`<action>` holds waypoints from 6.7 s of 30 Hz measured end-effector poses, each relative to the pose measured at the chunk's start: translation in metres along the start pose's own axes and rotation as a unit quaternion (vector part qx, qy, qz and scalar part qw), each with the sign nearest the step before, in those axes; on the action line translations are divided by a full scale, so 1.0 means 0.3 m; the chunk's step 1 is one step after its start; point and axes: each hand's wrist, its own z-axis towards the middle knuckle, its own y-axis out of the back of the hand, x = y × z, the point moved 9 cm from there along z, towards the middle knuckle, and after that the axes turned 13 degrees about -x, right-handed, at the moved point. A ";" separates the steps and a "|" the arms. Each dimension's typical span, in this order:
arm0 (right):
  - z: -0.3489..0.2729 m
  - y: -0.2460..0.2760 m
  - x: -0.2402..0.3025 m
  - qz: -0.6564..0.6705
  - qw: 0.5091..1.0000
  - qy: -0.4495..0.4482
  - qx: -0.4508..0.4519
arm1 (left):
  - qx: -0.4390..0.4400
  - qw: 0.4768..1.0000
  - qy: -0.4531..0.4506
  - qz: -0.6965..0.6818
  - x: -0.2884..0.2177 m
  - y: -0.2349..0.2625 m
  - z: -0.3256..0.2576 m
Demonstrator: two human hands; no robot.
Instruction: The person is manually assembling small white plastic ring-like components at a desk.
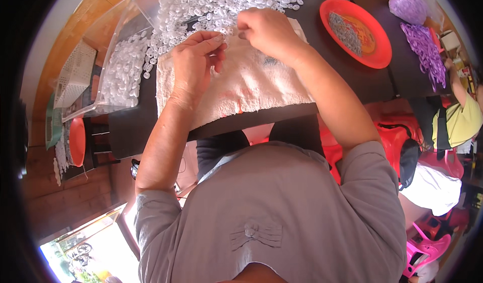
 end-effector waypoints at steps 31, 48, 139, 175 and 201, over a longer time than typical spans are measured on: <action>-0.032 -0.011 -0.026 0.440 0.843 -0.304 -0.059 | -0.030 0.999 -0.029 -0.021 -0.019 -0.002 -0.013; -0.040 -0.039 -0.019 0.452 0.835 -0.311 -0.041 | -0.036 0.998 -0.048 0.021 -0.033 0.003 -0.018; -0.032 -0.013 -0.008 0.426 0.867 -0.257 0.010 | 0.027 0.998 -0.057 0.004 -0.034 -0.027 -0.020; -0.043 -0.003 0.039 0.443 0.853 -0.260 0.087 | 0.074 0.977 -0.186 0.072 -0.115 -0.067 -0.084; -0.075 -0.017 0.109 0.521 0.812 -0.228 0.129 | 0.137 0.940 -0.308 0.046 -0.157 -0.079 -0.153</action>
